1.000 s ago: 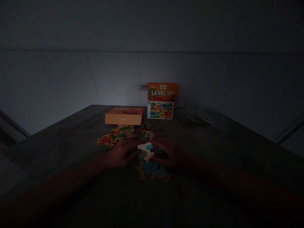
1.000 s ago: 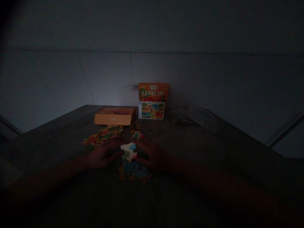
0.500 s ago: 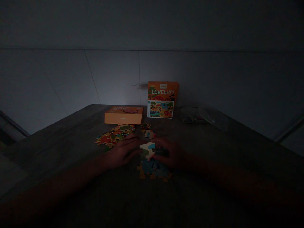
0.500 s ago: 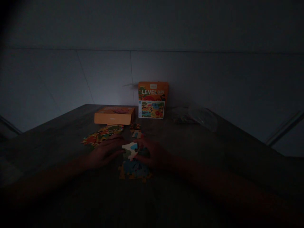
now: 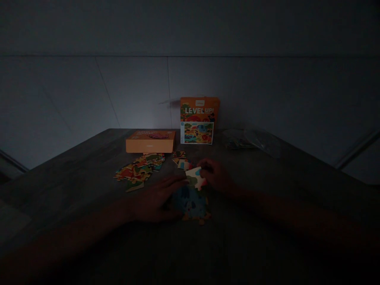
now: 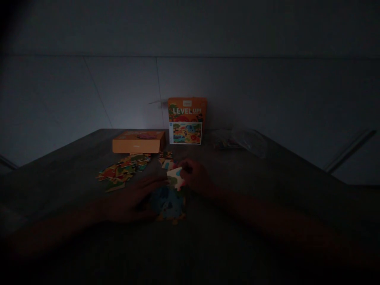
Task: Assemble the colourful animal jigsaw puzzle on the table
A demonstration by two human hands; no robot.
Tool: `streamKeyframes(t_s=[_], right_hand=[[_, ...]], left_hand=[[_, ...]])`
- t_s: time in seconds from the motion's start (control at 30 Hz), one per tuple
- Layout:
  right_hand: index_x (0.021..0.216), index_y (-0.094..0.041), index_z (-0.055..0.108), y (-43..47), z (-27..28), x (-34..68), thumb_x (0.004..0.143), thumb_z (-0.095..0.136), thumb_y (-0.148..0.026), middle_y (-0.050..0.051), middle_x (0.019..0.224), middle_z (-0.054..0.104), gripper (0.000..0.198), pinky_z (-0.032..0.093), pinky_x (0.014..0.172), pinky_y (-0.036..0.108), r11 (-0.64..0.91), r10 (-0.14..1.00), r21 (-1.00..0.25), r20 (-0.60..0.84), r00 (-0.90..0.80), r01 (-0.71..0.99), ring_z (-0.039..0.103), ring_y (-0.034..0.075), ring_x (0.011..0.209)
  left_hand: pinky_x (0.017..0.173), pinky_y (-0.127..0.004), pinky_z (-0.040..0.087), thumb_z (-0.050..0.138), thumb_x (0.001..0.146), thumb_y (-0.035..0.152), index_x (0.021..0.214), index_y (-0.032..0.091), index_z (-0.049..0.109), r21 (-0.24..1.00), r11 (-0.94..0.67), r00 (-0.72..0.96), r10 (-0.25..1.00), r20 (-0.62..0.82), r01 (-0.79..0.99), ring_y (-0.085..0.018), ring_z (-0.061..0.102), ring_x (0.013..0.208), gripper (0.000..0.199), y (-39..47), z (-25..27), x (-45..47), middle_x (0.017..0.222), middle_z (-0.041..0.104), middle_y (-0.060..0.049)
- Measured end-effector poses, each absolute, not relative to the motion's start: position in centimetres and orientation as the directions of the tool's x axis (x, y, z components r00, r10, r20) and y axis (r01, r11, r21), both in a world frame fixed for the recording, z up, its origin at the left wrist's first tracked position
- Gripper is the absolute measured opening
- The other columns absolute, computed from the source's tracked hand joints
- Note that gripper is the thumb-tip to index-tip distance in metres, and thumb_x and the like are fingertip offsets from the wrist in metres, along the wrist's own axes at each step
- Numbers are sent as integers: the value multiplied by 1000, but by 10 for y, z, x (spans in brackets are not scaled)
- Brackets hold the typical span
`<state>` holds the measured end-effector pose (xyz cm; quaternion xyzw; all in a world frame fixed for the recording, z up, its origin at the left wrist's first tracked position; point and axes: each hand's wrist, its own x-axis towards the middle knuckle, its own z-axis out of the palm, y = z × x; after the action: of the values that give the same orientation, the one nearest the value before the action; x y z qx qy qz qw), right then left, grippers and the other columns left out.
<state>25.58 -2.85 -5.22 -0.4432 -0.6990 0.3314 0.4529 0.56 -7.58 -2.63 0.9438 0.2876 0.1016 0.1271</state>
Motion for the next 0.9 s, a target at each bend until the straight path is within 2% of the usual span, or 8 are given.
streamKeyframes(t_s=[0.07, 0.2, 0.43, 0.53, 0.63, 0.73, 0.9], right_hand=[[80, -17, 62, -29, -52, 256, 72, 56, -16, 0, 74, 62, 10, 45, 62, 26, 391, 918, -862, 339, -205, 323, 59, 14, 68], [77, -17, 62, -29, -52, 256, 73, 57, -16, 1, 73, 63, 7, 45, 63, 26, 423, 905, -837, 369, -212, 346, 59, 15, 69], [90, -19, 71, -29, -49, 256, 73, 53, -8, 5, 93, 72, 28, 50, 74, 30, 369, 929, -835, 324, -178, 409, 66, 19, 83], [87, -19, 74, -29, -48, 256, 74, 48, -6, 5, 92, 73, 32, 51, 72, 30, 327, 945, -811, 293, -148, 486, 66, 19, 80], [84, -17, 75, -32, -46, 256, 76, 46, -5, 5, 89, 74, 33, 50, 74, 30, 328, 943, -750, 299, -148, 575, 66, 19, 80], [83, -17, 75, -35, -45, 255, 76, 50, -6, 5, 88, 74, 29, 49, 74, 28, 393, 917, -691, 341, -207, 607, 67, 19, 81], [81, -17, 74, -38, -44, 255, 78, 56, -13, 5, 84, 74, 18, 49, 71, 29, 530, 846, -643, 441, -298, 553, 67, 19, 77]], left_hand=[[113, -52, 35, 68, 83, 39, 148, 19, 31, 278, -805, 811, 572, 126, 525, -34, 33, 141, 78, -74, -26, 5, 154, 32, -16], [112, -54, 35, 70, 75, 29, 139, 18, 41, 235, -819, 805, 566, 178, 524, -36, 36, 137, 71, -70, -27, 2, 149, 37, -15], [107, -54, 40, 65, 69, 21, 124, 15, 46, 210, -801, 785, 594, 173, 560, -37, 41, 130, 58, -62, -27, -6, 141, 41, -18], [112, -57, 33, 60, 69, 16, 131, 16, 42, 195, -837, 820, 543, 180, 511, -38, 30, 140, 65, -61, -26, -8, 151, 32, -17], [116, -60, 23, 55, 68, 12, 142, 22, 36, 190, -865, 865, 489, 112, 465, -37, 17, 146, 78, -59, -26, -9, 160, 20, -10], [116, -61, 22, 54, 70, 14, 148, 26, 32, 209, -864, 876, 478, 62, 457, -36, 17, 147, 81, -56, -25, -11, 161, 18, -7], [116, -59, 26, 56, 72, 15, 149, 27, 32, 220, -873, 880, 464, 103, 435, -35, 20, 146, 82, -59, -26, -11, 160, 23, -7]])
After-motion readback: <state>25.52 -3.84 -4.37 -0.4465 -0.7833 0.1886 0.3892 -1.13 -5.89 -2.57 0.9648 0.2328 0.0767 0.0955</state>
